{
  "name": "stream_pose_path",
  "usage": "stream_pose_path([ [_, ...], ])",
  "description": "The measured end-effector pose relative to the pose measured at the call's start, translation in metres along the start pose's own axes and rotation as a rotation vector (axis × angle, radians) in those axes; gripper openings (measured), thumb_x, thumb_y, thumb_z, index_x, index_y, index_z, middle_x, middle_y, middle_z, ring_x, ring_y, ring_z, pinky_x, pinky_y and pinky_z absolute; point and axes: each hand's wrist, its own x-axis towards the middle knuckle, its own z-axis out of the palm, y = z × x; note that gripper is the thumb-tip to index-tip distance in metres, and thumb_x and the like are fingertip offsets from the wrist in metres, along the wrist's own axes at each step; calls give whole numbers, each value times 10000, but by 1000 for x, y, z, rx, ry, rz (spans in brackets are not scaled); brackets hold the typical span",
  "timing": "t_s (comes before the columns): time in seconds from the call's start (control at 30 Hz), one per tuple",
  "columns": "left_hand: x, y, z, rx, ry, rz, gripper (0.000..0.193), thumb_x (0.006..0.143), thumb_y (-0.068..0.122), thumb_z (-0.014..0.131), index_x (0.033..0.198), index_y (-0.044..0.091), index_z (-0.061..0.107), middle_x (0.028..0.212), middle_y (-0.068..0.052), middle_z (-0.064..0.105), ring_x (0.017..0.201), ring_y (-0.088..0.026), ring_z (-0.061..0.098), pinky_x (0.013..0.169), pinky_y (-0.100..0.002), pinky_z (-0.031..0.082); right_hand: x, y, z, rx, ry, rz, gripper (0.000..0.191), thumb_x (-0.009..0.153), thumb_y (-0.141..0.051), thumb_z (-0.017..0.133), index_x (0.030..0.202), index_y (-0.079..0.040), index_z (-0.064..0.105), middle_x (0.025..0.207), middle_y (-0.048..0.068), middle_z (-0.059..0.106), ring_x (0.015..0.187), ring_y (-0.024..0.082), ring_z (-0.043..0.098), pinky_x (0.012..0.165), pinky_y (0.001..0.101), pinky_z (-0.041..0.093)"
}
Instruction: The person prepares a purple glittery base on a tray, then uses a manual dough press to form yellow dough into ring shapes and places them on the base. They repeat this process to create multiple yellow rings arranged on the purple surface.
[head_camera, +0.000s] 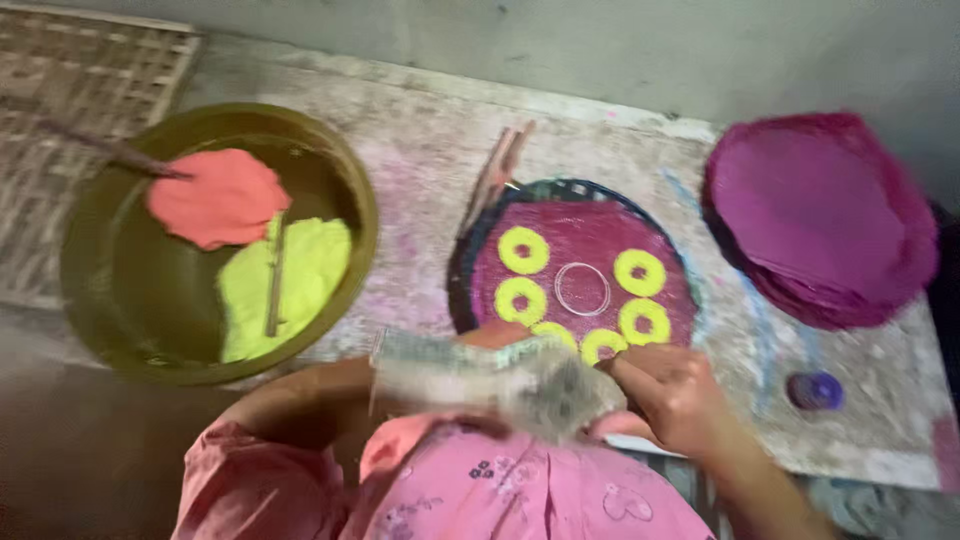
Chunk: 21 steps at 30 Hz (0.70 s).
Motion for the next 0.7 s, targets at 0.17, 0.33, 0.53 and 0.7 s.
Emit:
stream_pose_path([
  [0.17, -37, 22, 3, -33, 113, 74, 461, 861, 335, 654, 1264, 119, 599, 1081, -175, 703, 982, -346, 691, 826, -446, 513, 88, 3, -12, 52, -212, -534, 662, 791, -691, 678, 905, -39, 655, 765, 106, 631, 635, 326, 621, 518, 428, 460],
  [0.33, -113, 51, 7, 71, 122, -214, 421, 911, 303, 549, 1315, 239, 645, 919, -147, 734, 842, -354, 721, 765, -466, 546, 93, -33, 27, 527, -699, -218, 552, 1015, -588, 560, 948, -47, 648, 750, 147, 635, 737, 392, 655, 626, 491, 448],
  [0.53, -174, 5, 19, 202, 143, -227, 463, 886, 299, 604, 1323, 151, 621, 1049, -124, 723, 898, -336, 698, 757, -469, 543, 90, -62, 53, 1022, -715, -6, 571, 1096, -552, 474, 908, -24, 582, 785, 115, 614, 763, 329, 693, 684, 451, 492],
  [0.7, -256, -41, -14, -297, 313, -473, 515, 914, 268, 613, 1373, 40, 571, 1186, -104, 665, 1024, -276, 678, 835, -442, 555, 96, -59, 32, 341, -417, -105, 472, 946, -516, 625, 758, -92, 537, 629, 90, 497, 621, 289, 597, 579, 441, 449],
])
